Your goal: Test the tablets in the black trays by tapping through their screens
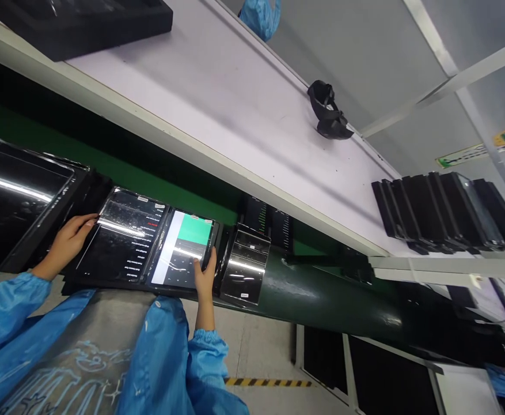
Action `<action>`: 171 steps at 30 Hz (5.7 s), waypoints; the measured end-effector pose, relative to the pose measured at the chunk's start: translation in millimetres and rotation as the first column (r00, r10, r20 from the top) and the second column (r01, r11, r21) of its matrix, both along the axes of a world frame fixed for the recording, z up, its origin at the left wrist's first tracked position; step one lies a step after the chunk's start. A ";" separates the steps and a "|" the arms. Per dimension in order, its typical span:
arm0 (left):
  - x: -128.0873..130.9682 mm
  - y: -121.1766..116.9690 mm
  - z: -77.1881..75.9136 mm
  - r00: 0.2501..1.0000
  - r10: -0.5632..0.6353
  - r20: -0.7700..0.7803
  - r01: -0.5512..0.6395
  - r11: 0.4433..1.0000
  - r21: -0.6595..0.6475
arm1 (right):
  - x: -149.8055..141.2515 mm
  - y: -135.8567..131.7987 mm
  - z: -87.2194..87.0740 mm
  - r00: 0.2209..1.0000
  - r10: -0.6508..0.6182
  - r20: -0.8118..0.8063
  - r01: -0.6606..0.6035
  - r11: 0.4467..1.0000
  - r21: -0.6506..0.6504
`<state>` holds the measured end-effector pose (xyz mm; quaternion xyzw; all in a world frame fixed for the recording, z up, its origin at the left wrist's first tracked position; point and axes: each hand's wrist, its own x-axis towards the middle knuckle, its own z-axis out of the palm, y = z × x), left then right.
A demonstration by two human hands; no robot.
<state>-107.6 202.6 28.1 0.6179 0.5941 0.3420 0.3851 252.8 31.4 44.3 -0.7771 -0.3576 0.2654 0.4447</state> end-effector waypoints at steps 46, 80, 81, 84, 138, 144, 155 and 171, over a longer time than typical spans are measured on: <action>40.0 -158.6 -5.1 0.877 -0.143 -0.458 0.315 0.892 0.325 | 69.7 146.3 9.0 0.934 0.356 -0.014 -0.354 0.932 0.076; 64.8 -147.0 -22.0 0.852 0.504 -0.139 -0.471 0.856 0.214 | 89.1 159.5 -7.7 0.918 0.384 0.099 -0.392 0.917 0.077; 61.8 -137.1 -19.9 0.853 0.505 -0.134 -0.481 0.859 0.175 | 89.1 159.5 -8.4 0.917 0.386 0.098 -0.394 0.916 0.078; 49.5 -99.7 -11.9 0.890 0.419 -0.179 -0.415 0.908 0.061 | 88.3 158.6 -9.8 0.914 0.393 0.097 -0.400 0.913 0.074; -11.4 -57.5 -23.1 0.944 0.210 0.253 -0.118 0.934 -0.337 | -22.1 -15.3 33.2 0.540 0.704 0.462 -0.666 0.692 -0.277; -13.5 -55.1 -20.5 0.951 0.195 0.241 -0.107 0.936 -0.334 | -26.5 -26.6 30.4 0.553 0.703 0.448 -0.665 0.696 -0.271; -8.8 -52.8 -12.8 0.941 0.218 0.258 -0.125 0.935 -0.333 | -7.1 18.7 28.6 0.806 0.378 0.455 -0.392 0.917 -0.068; -12.6 -52.0 -28.9 0.938 0.224 0.263 -0.150 0.950 -0.272 | 48.6 128.7 -4.3 0.995 -0.038 0.091 0.040 0.999 -0.021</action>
